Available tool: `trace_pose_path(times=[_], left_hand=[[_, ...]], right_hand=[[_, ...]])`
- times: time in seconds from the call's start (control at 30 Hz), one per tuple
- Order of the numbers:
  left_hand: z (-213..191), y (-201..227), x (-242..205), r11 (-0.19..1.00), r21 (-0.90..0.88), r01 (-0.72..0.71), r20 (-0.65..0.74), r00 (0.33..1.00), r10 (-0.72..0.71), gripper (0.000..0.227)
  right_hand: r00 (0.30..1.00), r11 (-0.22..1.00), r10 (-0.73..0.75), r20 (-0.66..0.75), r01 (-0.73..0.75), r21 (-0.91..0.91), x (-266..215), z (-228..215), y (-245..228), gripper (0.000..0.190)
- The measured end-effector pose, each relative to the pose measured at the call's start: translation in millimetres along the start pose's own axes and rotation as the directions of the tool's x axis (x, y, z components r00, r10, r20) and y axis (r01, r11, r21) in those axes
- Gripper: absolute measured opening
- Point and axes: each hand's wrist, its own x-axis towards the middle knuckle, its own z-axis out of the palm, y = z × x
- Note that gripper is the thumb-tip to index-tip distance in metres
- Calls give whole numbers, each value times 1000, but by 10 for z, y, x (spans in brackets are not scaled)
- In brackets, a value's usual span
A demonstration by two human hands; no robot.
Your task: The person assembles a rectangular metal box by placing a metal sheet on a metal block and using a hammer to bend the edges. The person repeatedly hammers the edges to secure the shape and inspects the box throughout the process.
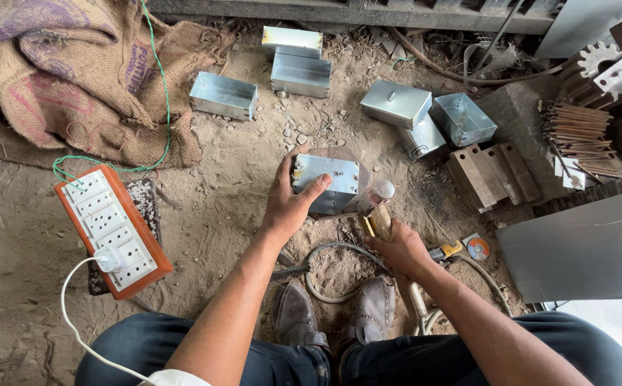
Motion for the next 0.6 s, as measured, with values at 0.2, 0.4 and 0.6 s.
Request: trace_pose_path(times=[0.2,0.4,0.6], left_hand=[[-4,23,-1,1000,16,26,-5,1000,-26,87],[-4,92,-8,1000,12,29,-16,999,-29,86],[-13,198,-16,996,-74,41,-8,999,-41,83]], right_hand=[[1000,1000,-12,-9,12,7,-13,-9,-6,57],[1000,999,13,15,-13,35,2,0,2,59],[867,459,-481,132,377,-805,245,144,162,25]])
